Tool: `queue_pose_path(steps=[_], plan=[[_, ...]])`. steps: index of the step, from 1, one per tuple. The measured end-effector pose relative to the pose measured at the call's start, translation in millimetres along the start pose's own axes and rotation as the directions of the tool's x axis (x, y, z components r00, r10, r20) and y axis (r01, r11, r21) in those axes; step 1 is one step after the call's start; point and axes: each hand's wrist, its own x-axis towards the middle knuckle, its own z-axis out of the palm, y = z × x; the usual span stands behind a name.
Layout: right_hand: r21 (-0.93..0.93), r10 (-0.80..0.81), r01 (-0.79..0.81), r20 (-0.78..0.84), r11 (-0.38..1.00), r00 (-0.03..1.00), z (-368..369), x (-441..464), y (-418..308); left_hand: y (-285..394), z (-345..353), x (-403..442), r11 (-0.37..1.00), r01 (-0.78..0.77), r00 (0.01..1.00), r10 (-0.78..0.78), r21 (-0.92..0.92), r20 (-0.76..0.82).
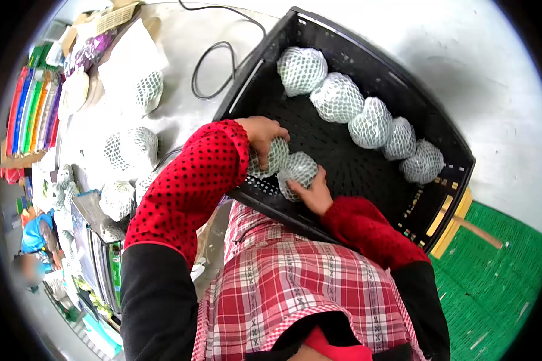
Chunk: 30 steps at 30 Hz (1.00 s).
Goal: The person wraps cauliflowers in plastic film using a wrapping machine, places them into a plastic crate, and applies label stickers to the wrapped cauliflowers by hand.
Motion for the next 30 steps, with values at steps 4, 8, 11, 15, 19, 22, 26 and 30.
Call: queue_pose_path(steps=[4, 8, 11, 15, 19, 22, 26, 30], plan=[[-0.116, -0.254, 0.268, 0.123, 0.956, 0.959, -15, -8, 10, 10, 29, -11, 0.994, 0.069, 0.975, -0.050, 0.079, -0.215], [-0.174, -0.113, 0.137, 0.141, 0.975, 0.984, -12, -12, -10, 32, 49, -21, 0.967, 0.142, 0.905, -0.040, 0.214, -0.423], [-0.525, -0.085, 0.198, 0.231, 0.828, 0.969, -50, -15, -15, 56, 17, -97, 0.990, -0.055, 0.758, 0.124, 0.127, -0.640], [-0.187, -0.572, 0.551, -0.085, 0.813, 0.816, -67, -19, -149, -19, 34, -213, 0.906, 0.285, 0.028, -0.333, -0.312, -0.942], [-0.254, -0.920, 0.905, 0.110, 0.341, 0.377, 20, 41, -315, -104, 95, -266, 0.361, 0.567, -0.062, -0.878, -0.741, -0.475], [-0.414, -0.873, 0.877, 0.301, 0.243, 0.384, 132, 112, -392, -110, 121, -253, 0.406, 0.568, -0.083, -0.837, -0.716, -0.540], [-0.692, -0.720, 0.696, 0.383, 0.192, 0.579, 229, 156, -427, -114, 131, -259, 0.510, 0.444, -0.050, -0.806, -0.736, -0.589], [-0.558, -0.463, 0.641, 0.444, 0.528, 0.767, 231, 198, -436, -127, 144, -289, 0.575, -0.167, -0.023, -0.815, -0.801, -0.579]])
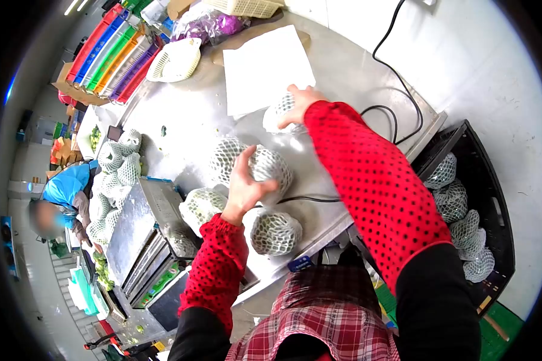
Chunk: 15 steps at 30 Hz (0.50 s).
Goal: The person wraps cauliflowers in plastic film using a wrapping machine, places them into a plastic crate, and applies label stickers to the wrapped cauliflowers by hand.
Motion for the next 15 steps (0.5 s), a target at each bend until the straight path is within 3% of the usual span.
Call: queue_pose_path(steps=[1, 2, 3, 5, 6, 7, 9, 10, 11, 12, 13, 15], plan=[[0.262, -0.033, 0.039, -0.027, 0.964, 0.999, 0, 7, 16, -10, -10, 1, 0.958, 0.045, 0.999, -0.046, -0.283, 0.004], [0.553, -0.014, 0.084, -0.130, 0.829, 0.991, -11, -9, 11, -21, -21, 3, 0.745, 0.235, 0.971, -0.211, -0.624, 0.115], [0.799, -0.061, 0.113, -0.095, 0.591, 0.994, -22, -35, 16, -41, -30, 3, 0.546, 0.287, 0.957, -0.195, -0.787, 0.213], [0.938, -0.014, 0.149, -0.152, 0.313, 0.988, -40, -95, 14, -15, -31, -1, 0.546, 0.322, 0.947, -0.178, -0.774, 0.268], [0.978, -0.155, 0.151, -0.128, 0.143, 0.980, -38, -107, 23, 7, -14, -3, 0.605, 0.258, 0.965, -0.196, -0.753, 0.172], [0.990, -0.177, 0.133, -0.124, 0.042, 0.976, -38, -134, 21, 32, 2, -2, 0.697, 0.293, 0.955, -0.178, -0.655, 0.238], [0.980, 0.193, 0.169, -0.187, 0.104, 0.963, -8, -151, 25, 49, 46, -2, 0.942, 0.193, 0.898, -0.056, -0.275, 0.437], [0.961, 0.161, 0.162, -0.200, 0.224, 0.966, -16, -169, 36, 25, 81, 0, 1.000, -0.026, 0.940, 0.029, -0.014, 0.339], [0.936, 0.185, 0.186, -0.248, 0.298, 0.951, -12, -179, 49, 42, 100, -10, 0.894, -0.323, 0.939, 0.261, 0.310, 0.226], [0.928, 0.111, 0.243, -0.284, 0.283, 0.953, -35, -216, 55, 39, 117, -3, 0.918, -0.326, 0.924, 0.260, 0.226, 0.280], [0.932, 0.083, 0.317, -0.335, 0.176, 0.939, -56, -261, 64, 23, 131, 8, 0.944, -0.303, 0.903, 0.240, 0.133, 0.357], [0.825, 0.115, 0.476, -0.528, 0.306, 0.842, -97, -351, 95, 5, 125, 39, 0.963, -0.259, 0.896, 0.212, 0.071, 0.391]])
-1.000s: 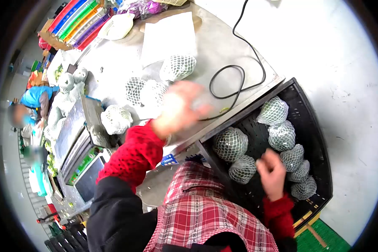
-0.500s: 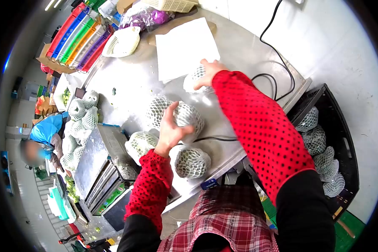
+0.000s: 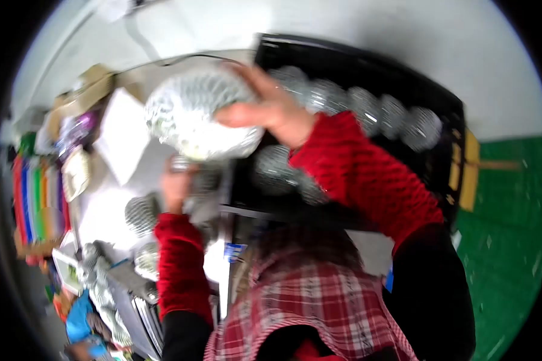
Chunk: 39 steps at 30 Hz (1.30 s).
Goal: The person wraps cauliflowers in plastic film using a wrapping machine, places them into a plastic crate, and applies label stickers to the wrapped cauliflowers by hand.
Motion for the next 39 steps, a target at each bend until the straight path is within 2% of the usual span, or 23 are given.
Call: queue_pose_path(steps=[2, 3, 4, 5, 7, 9, 12, 13, 17, 19, 22, 24, 25, 26, 28, 29, 30, 32, 34, 36, 37, 38, 39], plan=[[-0.138, -0.044, 0.033, -0.078, 0.990, 0.996, -68, -72, -50, -41, -38, 9, 0.993, 0.008, 0.998, -0.016, -0.119, -0.060], [-0.228, -0.052, 0.011, -0.175, 0.974, 0.983, -105, -103, -54, -72, -55, 8, 0.932, 0.077, 0.984, -0.128, -0.355, -0.123], [-0.237, -0.061, -0.009, -0.285, 0.971, 0.957, -138, -133, -42, -15, -59, -17, 0.612, 0.279, 0.942, -0.324, -0.740, 0.087], [-0.207, 0.026, -0.126, -0.432, 0.970, 0.902, -156, -166, -36, -55, -68, -33, 0.690, 0.135, 0.933, -0.331, -0.712, -0.144], [-0.057, 0.181, -0.289, -0.663, 0.956, 0.727, -198, -240, 7, -55, -79, -39, 0.625, -0.002, 0.895, -0.348, -0.781, -0.280], [0.069, 0.349, -0.428, -0.700, 0.901, 0.623, -211, -292, 27, 5, -88, -42, 0.385, 0.050, 0.931, -0.351, -0.922, -0.097], [-0.002, 0.369, -0.552, -0.741, 0.834, 0.560, -222, -331, 45, 116, -69, -14, 0.522, 0.175, 0.985, -0.099, -0.835, 0.144], [-0.001, 0.366, -0.560, -0.755, 0.829, 0.544, -222, -329, 46, 131, -50, 6, 0.510, 0.255, 0.863, 0.263, -0.822, 0.431], [-0.074, 0.233, -0.488, -0.809, 0.870, 0.539, -223, -308, 40, 265, 146, 18, 0.486, 0.561, 0.443, 0.507, -0.670, 0.739], [-0.153, 0.152, -0.499, -0.842, 0.853, 0.518, -234, -313, 47, 267, 235, 29, 0.708, 0.576, 0.093, 0.440, -0.409, 0.893], [-0.195, 0.075, -0.500, -0.880, 0.844, 0.469, -236, -316, 41, 226, 359, 15, 0.918, 0.381, -0.091, 0.156, -0.111, 0.983], [-0.104, 0.132, -0.534, -0.914, 0.839, 0.384, -240, -324, 43, 227, 380, -3, 0.962, 0.254, -0.194, -0.049, 0.098, 0.980], [-0.159, 0.118, -0.613, -0.915, 0.774, 0.386, -249, -333, 56, 240, 373, -18, 0.903, 0.143, 0.131, -0.423, 0.405, 0.896], [-0.186, 0.132, -0.674, -0.911, 0.715, 0.391, -253, -337, 64, 236, 382, -13, 0.905, 0.141, 0.117, -0.418, 0.402, 0.901], [-0.059, 0.277, -0.737, -0.904, 0.673, 0.326, -255, -338, 83, 216, 405, 3, 0.971, -0.006, -0.137, -0.238, 0.239, 0.962], [-0.074, 0.322, -0.767, -0.878, 0.638, 0.353, -254, -342, 97, 213, 407, -2, 0.907, -0.412, -0.011, 0.090, -0.087, 0.996], [-0.095, 0.368, -0.792, -0.848, 0.603, 0.382, -255, -345, 110, 208, 409, -6, 0.908, -0.409, -0.012, 0.096, -0.092, 0.995], [-0.452, 0.482, -0.836, -0.683, 0.312, 0.549, -226, -327, 103, 230, 365, -24, 0.730, -0.675, 0.307, 0.145, 0.107, 0.941], [-0.491, 0.572, -0.860, -0.670, 0.138, 0.474, -193, -291, 76, 218, 354, -23, 0.772, -0.630, 0.349, 0.182, 0.087, 0.919], [-0.528, 0.562, -0.771, -0.537, 0.356, 0.628, -230, -289, 115, 212, 330, -7, 0.847, -0.526, 0.372, 0.147, 0.079, 0.916], [-0.722, 0.421, -0.622, -0.484, 0.304, 0.767, -238, -290, 131, 218, 312, -6, 0.909, -0.395, 0.460, 0.074, 0.129, 0.885], [-0.529, 0.504, -0.640, -0.398, 0.556, 0.767, -237, -291, 143, 202, 309, -12, 0.911, -0.377, 0.527, 0.064, 0.166, 0.847], [-0.574, 0.583, -0.755, -0.510, 0.317, 0.633, -236, -295, 134, 226, 325, -26, 0.856, -0.237, 0.653, -0.211, 0.460, 0.727]])
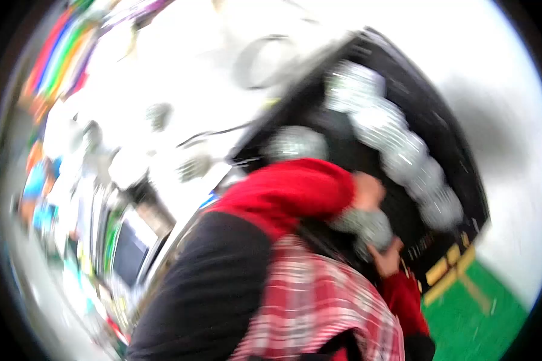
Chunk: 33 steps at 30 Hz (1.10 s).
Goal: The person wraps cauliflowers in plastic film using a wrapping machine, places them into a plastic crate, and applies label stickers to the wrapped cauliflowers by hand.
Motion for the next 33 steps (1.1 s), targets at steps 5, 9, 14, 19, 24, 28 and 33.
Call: queue_pose_path(steps=[5, 9, 14, 19, 24, 28, 33], plan=[[-0.080, 0.105, -0.103, 0.022, 0.991, 0.994, -66, -18, 12, -18, -84, -130, 0.892, -0.444, 0.808, 0.438, 0.082, -0.394], [0.307, -0.050, 0.194, -0.420, 0.932, 0.906, -56, -28, -25, -168, -87, -270, 0.956, 0.270, 0.338, -0.202, -0.110, -0.919], [0.393, -0.356, 0.436, -0.262, 0.809, 0.897, -13, -23, -147, -278, 24, -321, 0.654, 0.361, 0.295, -0.757, -0.665, -0.583], [0.228, -0.747, 0.737, -0.054, 0.637, 0.662, 9, -61, -242, -263, 34, -349, 0.242, -0.468, 0.265, -0.879, -0.850, -0.396], [0.766, -0.730, 0.496, -0.051, 0.410, 0.682, 44, -84, -282, -125, -37, -290, -0.013, -0.799, 0.527, -0.495, -0.601, -0.691], [0.702, -0.475, 0.537, -0.313, 0.467, 0.823, -35, -48, -229, -1, -46, -207, 0.399, -0.762, 0.536, -0.051, -0.509, -0.842], [0.212, -0.196, 0.232, -0.177, 0.949, 0.964, -186, -65, -101, 34, -43, -106, 0.827, -0.562, 0.726, 0.490, -0.005, -0.482]])
